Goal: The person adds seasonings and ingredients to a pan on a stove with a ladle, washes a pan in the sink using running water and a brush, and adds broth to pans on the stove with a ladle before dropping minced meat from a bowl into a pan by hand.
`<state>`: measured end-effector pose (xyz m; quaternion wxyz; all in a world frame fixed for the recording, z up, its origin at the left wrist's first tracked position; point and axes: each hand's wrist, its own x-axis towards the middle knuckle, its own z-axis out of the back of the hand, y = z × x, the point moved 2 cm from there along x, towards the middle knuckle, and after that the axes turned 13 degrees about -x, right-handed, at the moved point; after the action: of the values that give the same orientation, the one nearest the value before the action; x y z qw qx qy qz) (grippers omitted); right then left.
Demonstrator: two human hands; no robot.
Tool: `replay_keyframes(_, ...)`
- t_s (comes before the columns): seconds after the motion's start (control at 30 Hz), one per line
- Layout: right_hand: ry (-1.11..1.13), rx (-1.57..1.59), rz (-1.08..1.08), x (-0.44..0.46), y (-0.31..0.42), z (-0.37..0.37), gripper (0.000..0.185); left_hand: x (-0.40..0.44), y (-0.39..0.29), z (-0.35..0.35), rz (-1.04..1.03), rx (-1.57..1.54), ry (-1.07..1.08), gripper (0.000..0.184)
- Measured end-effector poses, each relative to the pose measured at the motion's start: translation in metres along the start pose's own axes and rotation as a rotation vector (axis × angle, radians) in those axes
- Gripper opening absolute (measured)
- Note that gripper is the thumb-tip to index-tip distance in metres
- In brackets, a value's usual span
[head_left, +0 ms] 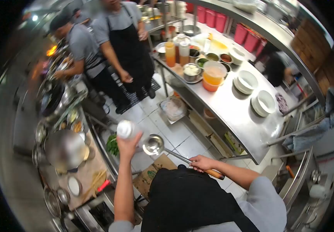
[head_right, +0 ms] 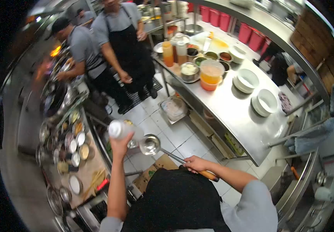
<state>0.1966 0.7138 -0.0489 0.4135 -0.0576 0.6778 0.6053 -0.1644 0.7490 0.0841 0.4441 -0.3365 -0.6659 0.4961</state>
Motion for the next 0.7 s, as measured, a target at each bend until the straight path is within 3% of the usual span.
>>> replay_keyframes(0.03,-0.101,0.078,-0.041,-0.013,-0.009,0.007,0.025,0.048,0.007,-0.035,-0.001,0.178,0.053,0.053)
replay_keyframes(0.17,-0.305,0.281,-0.109,-0.035,-0.038,0.018,0.020,0.208,0.066,-0.167,-0.115,-0.108,0.154,0.055)
replay_keyframes(0.33,-0.464,0.472,-0.162,-0.041,-0.055,0.010,0.018,0.320,0.126,-0.277,-0.217,-0.047,0.180,0.059)
replay_keyframes(0.47,-0.563,0.506,-0.263,-0.030,-0.059,0.007,0.023,0.359,0.183,-0.321,-0.172,0.086,0.156,0.069)
replay_keyframes(0.57,-0.583,0.730,-0.205,-0.008,-0.079,-0.004,0.027,0.365,0.206,-0.338,-0.165,0.204,0.177,0.073)
replay_keyframes(0.67,-0.606,0.551,-0.304,-0.016,-0.032,0.022,0.026,0.378,0.228,-0.340,-0.167,0.273,0.203,0.070)
replay_keyframes(0.7,-0.675,0.540,-0.248,-0.010,-0.033,0.020,0.024,0.381,0.232,-0.332,-0.093,0.274,0.182,0.071)
